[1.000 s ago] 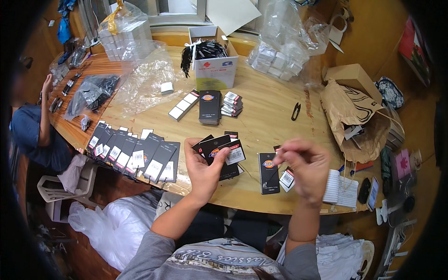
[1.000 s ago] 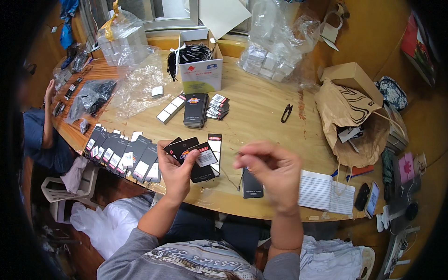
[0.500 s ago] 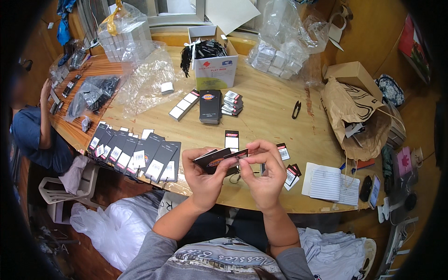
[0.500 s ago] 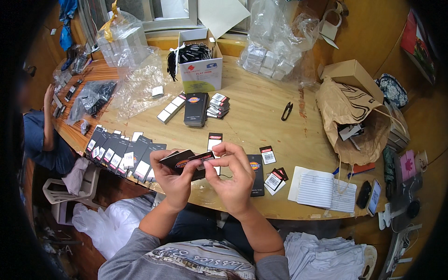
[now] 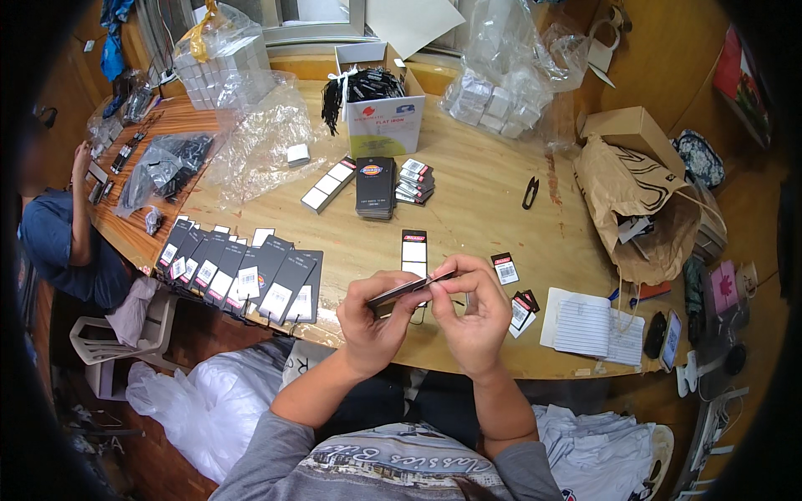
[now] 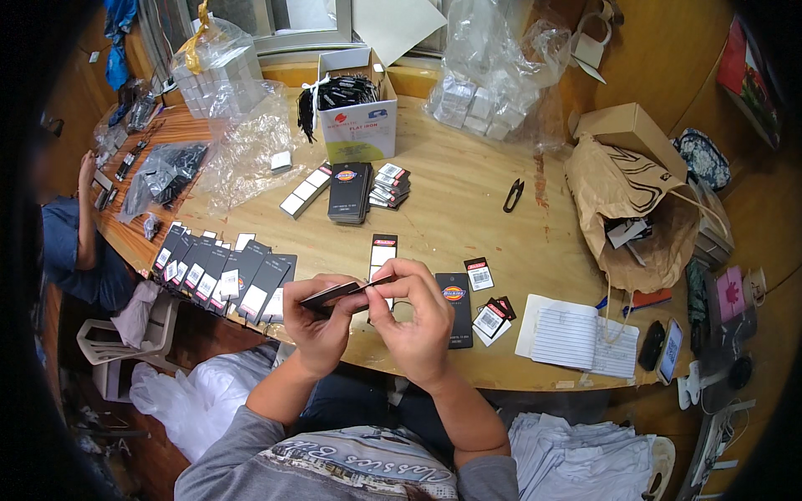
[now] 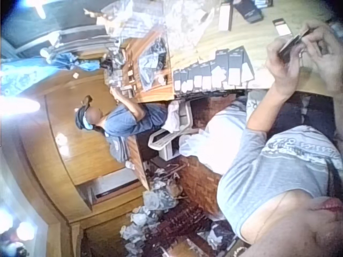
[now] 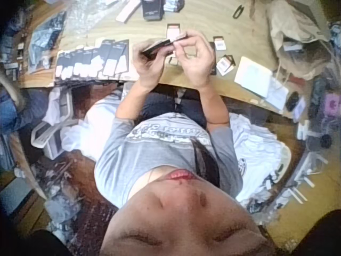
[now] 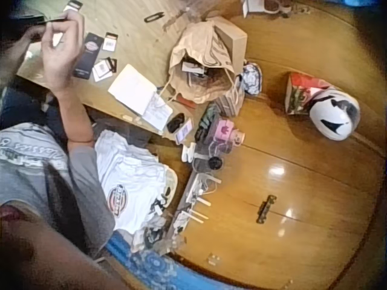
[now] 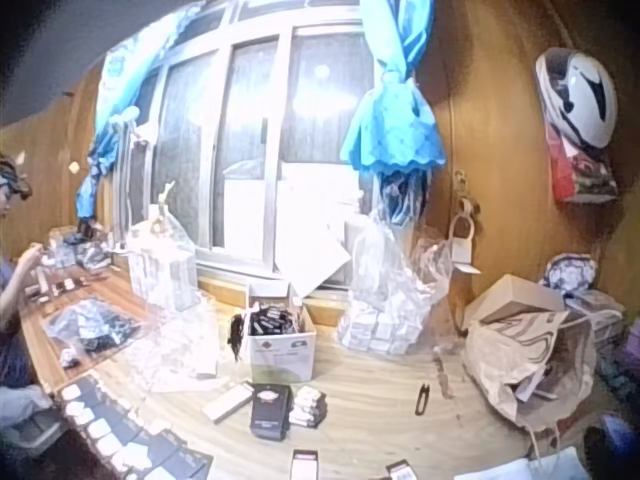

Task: The person assembles small electronic components by attaching black cables to black rectangular cards. They repeatedly pick up a card, thread a cable through a hole, and place the assembled unit on the table. The person also moves a pile of cables from a box onto the table to access them more easily.

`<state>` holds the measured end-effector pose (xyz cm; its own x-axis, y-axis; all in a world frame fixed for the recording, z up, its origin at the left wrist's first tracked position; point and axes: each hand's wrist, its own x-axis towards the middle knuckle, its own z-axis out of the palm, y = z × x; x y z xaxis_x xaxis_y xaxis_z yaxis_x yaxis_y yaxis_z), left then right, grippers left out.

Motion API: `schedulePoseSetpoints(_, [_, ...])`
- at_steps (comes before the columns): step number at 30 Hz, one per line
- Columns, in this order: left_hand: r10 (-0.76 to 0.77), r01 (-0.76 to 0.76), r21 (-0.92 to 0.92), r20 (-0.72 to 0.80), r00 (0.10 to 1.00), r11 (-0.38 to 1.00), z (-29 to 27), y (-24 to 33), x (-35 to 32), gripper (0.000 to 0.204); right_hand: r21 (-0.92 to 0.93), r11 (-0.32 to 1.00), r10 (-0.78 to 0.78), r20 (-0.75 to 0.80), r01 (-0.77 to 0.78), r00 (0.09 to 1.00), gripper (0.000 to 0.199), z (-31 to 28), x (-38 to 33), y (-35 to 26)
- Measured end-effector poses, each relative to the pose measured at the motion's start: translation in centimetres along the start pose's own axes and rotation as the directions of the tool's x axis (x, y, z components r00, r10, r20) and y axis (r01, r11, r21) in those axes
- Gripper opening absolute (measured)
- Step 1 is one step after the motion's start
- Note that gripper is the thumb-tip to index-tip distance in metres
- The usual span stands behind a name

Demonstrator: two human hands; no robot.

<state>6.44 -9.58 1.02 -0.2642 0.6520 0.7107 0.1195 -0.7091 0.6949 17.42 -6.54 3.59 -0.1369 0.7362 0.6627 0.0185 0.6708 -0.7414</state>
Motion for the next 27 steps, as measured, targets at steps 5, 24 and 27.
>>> schedulePoseSetpoints(5, [-0.172,0.164,0.064,0.145,0.974,0.984,-0.4,1.9,1.0,0.031,-0.076,0.997,0.017,-0.04,-0.02,0.999,0.014,-1.1,0.7,0.5])
schedulePoseSetpoints(24, [0.073,-0.099,0.304,0.095,0.993,0.948,-0.6,2.1,0.9,0.032,-0.197,0.956,-0.217,0.021,0.217,0.976,0.015,-1.3,0.7,-1.2])
schedulePoseSetpoints(27, [0.073,-0.099,0.294,0.096,0.993,0.951,-0.6,2.1,0.9,0.033,-0.184,0.957,-0.229,0.003,0.226,0.973,0.018,-1.2,0.8,-0.6])
